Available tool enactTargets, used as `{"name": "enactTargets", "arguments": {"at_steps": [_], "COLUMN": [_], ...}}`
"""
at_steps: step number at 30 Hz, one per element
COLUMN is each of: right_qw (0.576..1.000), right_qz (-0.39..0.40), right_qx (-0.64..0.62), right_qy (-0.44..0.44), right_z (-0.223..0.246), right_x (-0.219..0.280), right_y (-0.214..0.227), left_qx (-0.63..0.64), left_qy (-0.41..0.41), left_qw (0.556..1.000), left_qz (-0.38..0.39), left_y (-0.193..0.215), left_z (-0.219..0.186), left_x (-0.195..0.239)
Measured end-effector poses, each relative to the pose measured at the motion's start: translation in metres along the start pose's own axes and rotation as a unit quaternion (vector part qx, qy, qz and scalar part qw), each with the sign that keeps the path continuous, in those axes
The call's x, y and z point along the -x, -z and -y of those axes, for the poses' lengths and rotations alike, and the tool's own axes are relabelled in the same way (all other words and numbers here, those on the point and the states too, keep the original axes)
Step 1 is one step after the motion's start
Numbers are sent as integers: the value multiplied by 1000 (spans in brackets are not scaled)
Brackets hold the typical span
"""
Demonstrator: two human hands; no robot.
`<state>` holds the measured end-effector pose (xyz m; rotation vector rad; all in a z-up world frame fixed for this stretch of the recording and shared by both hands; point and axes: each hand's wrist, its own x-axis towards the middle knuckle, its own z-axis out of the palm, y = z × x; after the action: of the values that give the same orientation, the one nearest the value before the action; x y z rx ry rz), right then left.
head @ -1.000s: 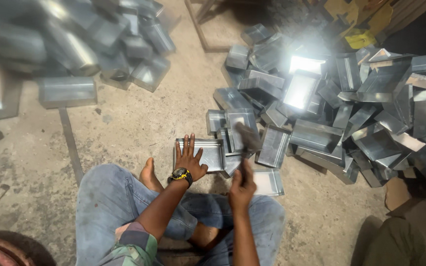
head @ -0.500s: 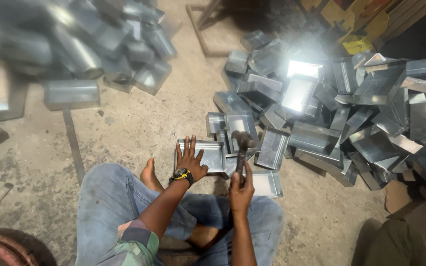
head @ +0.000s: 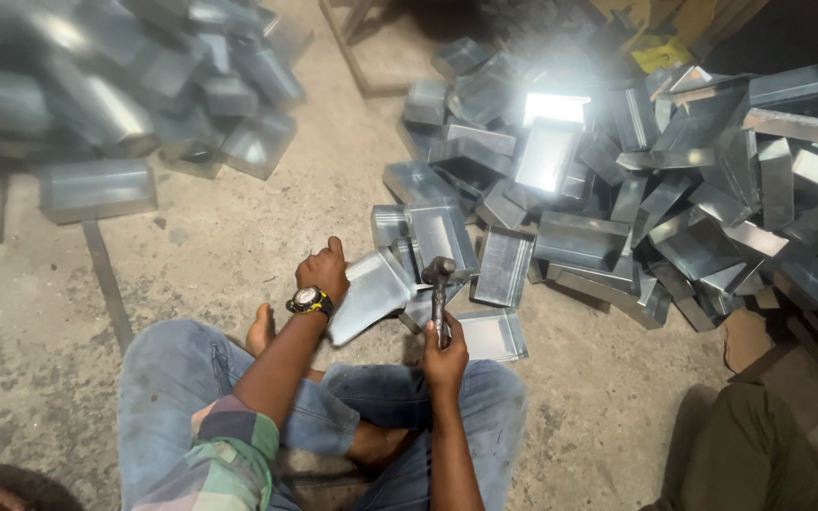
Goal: The person uses a hammer to shape and flatten the edges of small metal boxes while sitting on the floor, handling one box at a time from a large pile.
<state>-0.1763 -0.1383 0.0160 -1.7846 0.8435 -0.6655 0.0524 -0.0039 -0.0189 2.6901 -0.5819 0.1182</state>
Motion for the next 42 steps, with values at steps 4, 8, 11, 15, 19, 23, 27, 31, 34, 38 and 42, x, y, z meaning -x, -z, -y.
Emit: {"name": "enactTargets", "arguments": {"at_steps": [4, 8, 11, 15, 19, 23, 27, 31, 34, 38, 42], "right_qw": [1000, 999, 998, 997, 982, 939, 972, 971, 986, 998, 981], "right_qz": [-7, -10, 5, 24, 25, 29, -6, -5, -7, 11, 5], "right_qx": [-11, -35, -35, -68, -168, -244, -140, 131, 139, -29, -140], "right_qy": [15, -33, -55, -4, 79, 243, 188, 199, 88, 62, 138], "right_z": [1, 3, 16, 39, 67, 71, 52, 16, 8, 32, 71], "right_x": [-3, 1, 3, 19, 21, 33, 19, 1, -1, 14, 28], "right_y": [6, 8, 10, 7, 19, 28, 9, -6, -3, 9, 20], "left_qx": [16, -32, -22, -32, -34, -21, -17, -5, 9, 4, -1], "left_qy": [-57, -128, -88, -18, 19, 23, 6, 6, -7, -19, -25], "left_qw": [995, 985, 993, 993, 991, 988, 991, 989, 989, 986, 982], "left_qz": [84, 107, 71, 111, 128, 154, 134, 146, 147, 168, 190], "left_y": [10, 19, 24, 19, 12, 3, 5, 3, 7, 11, 21], "left_z": [-3, -17, -29, -41, -59, -60, -62, -64, -63, -64, -64], "left_x": [29, 40, 21, 8, -9, -7, -13, -6, -15, 11, 49]}}
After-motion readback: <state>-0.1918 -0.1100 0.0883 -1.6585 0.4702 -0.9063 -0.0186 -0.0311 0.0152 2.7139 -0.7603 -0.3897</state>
